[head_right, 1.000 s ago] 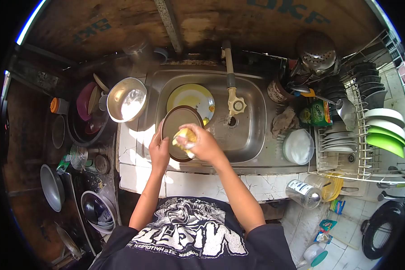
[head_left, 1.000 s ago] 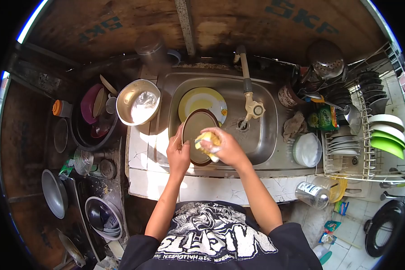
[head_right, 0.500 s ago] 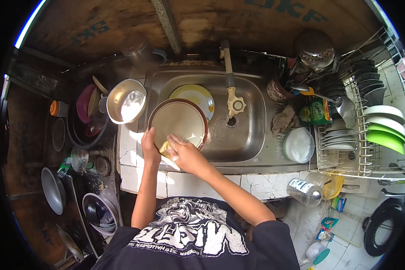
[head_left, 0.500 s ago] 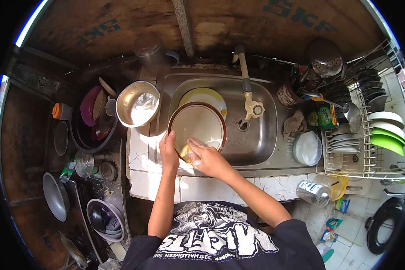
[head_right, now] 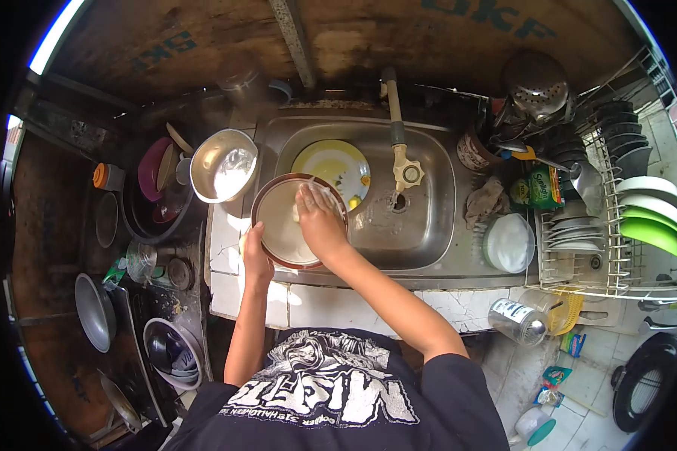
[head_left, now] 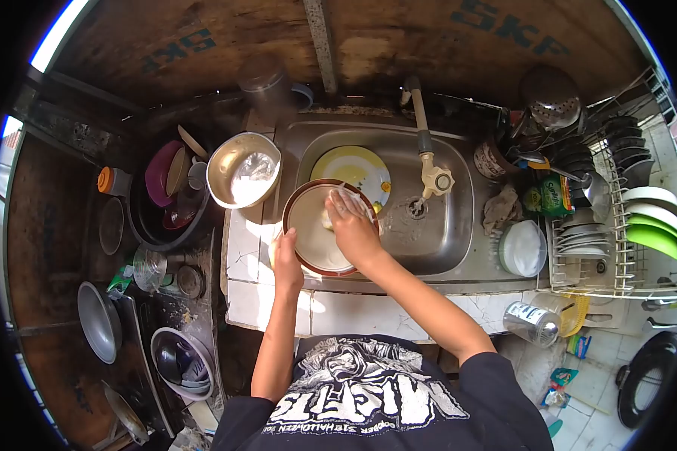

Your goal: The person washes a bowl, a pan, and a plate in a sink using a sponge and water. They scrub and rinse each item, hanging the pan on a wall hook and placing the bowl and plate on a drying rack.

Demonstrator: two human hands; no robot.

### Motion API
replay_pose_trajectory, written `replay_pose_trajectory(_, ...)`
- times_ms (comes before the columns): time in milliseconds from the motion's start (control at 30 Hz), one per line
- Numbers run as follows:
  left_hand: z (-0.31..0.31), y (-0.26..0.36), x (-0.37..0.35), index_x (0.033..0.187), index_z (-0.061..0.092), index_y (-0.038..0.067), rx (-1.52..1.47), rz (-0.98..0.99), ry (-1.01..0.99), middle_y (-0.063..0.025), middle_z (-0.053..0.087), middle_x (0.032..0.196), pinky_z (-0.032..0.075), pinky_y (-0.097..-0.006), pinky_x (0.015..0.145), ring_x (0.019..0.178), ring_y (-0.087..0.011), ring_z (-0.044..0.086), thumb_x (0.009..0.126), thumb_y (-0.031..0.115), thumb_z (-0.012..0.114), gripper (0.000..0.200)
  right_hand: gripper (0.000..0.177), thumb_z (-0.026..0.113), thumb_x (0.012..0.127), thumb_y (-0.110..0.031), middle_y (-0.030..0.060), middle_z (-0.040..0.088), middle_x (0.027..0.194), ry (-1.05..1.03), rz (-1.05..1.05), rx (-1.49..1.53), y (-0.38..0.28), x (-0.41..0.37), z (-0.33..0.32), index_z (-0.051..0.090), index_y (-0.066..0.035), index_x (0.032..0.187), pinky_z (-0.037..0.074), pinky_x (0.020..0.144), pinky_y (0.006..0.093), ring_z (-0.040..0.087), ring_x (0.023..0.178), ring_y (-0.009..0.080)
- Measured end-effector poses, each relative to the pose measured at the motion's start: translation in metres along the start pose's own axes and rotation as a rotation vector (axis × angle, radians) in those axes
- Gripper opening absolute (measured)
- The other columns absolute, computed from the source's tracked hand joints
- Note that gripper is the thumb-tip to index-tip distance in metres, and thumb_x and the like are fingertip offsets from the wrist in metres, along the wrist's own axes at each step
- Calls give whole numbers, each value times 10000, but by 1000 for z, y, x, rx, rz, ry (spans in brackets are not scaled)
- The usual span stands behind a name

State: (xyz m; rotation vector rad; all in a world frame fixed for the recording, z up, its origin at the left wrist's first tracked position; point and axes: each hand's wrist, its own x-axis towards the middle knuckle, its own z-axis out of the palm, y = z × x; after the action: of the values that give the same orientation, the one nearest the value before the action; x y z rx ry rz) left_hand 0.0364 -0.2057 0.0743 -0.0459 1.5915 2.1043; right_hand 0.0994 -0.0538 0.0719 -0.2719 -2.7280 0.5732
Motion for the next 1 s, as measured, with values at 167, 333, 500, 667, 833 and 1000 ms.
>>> replay_pose_trajectory(167, 3, -2, 9, 1061, 563, -39, -91, 9, -14, -140, 622, 1019, 501, -312, 810, 917, -205, 614, 907, 225, 507, 311, 581, 505, 751, 56, 372, 315, 1390, -415, 140, 444, -46, -14, -32, 387, 143, 1313, 255, 1125, 423, 274, 1350, 444)
replay_pose_trajectory(333, 20, 4, 3, 954, 611, -73, 177, 86, -43, -93, 627, 874, 425, -288, 721, 797, -147, 531, 919, 234, 456, 346, 343, 518, 785, 0, 275, 558, 1215, 151, 16, 13, -4, 26, -25, 589, 77, 1111, 545, 823, 379, 602, 1085, 341)
replay_pose_trajectory(500, 16, 18, 9, 960, 578, -58, 101, 119, -34, -123, 619, 908, 483, -287, 718, 816, -173, 600, 906, 210, 488, 288, 227, 583, 764, -47, 200, 673, 933, -174, 178, -38, -16, 1, -61, 656, -1, 974, 556, 637, 415, 673, 711, 348)
replay_pose_trajectory(667, 21, -2, 7, 995, 573, -65, -15, -2, -149, -123, 620, 931, 489, -289, 751, 848, -176, 605, 910, 213, 483, 304, 127, 597, 709, -35, 237, 642, 689, -208, 201, 178, -43, 18, -59, 594, 22, 822, 552, 576, 420, 674, 653, 360)
replay_pose_trajectory(833, 30, 14, -5, 1031, 586, -77, 131, 118, -119, -79, 607, 909, 424, -275, 742, 829, -144, 529, 919, 223, 452, 347, 158, 618, 725, -62, 234, 649, 721, 17, 286, -112, 0, 42, -79, 593, 34, 848, 554, 569, 416, 670, 646, 376)
replay_pose_trajectory(1000, 34, 29, -5, 1051, 584, -82, 83, 116, -133, -58, 576, 868, 395, -261, 705, 789, -117, 477, 917, 237, 463, 367, 298, 634, 770, -108, 278, 627, 786, -302, 394, 225, -16, 31, -84, 560, 80, 989, 528, 684, 478, 644, 749, 429)
